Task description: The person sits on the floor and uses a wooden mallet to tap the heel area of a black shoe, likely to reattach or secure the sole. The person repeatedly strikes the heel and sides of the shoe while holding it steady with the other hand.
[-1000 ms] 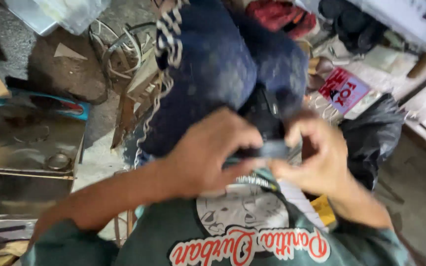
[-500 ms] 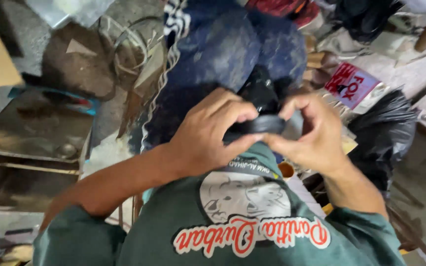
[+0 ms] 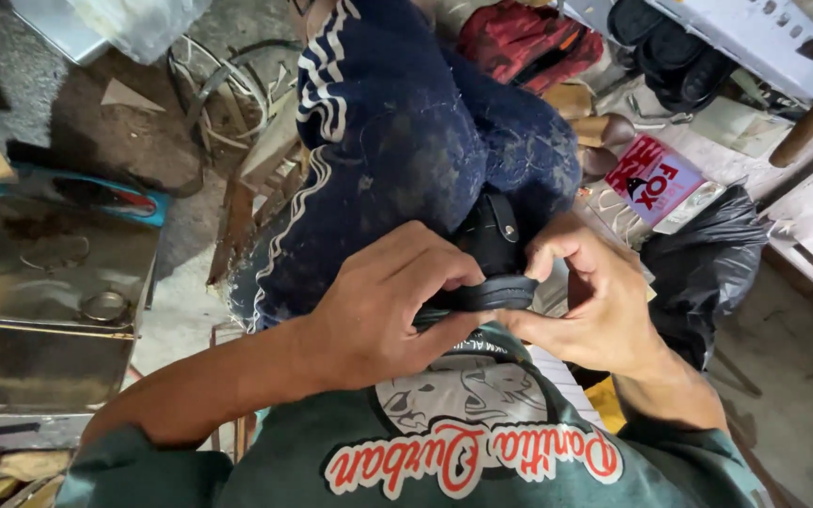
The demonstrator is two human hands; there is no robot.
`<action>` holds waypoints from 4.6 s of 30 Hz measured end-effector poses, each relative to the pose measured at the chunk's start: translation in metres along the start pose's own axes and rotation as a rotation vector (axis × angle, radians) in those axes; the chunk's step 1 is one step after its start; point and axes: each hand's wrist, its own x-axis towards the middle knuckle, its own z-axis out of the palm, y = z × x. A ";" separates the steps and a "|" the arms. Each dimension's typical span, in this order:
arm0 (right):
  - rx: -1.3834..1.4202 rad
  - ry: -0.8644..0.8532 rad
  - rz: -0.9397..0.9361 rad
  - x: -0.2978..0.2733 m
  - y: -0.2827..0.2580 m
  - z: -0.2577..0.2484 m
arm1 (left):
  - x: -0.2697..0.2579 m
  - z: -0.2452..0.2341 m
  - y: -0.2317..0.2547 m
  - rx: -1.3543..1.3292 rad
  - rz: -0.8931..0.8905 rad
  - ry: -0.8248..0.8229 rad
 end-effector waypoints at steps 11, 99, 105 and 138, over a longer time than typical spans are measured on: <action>-0.016 -0.006 -0.072 0.020 -0.016 -0.004 | 0.004 -0.007 -0.005 -0.016 -0.085 -0.003; -0.543 0.608 -0.770 -0.022 0.073 0.038 | -0.056 0.001 -0.036 0.936 0.374 -0.035; -0.505 0.597 -0.828 -0.022 0.082 0.036 | -0.055 0.005 -0.038 0.916 0.395 -0.053; -0.335 0.406 -0.938 -0.014 0.101 0.019 | -0.010 0.041 -0.018 0.746 0.340 -0.281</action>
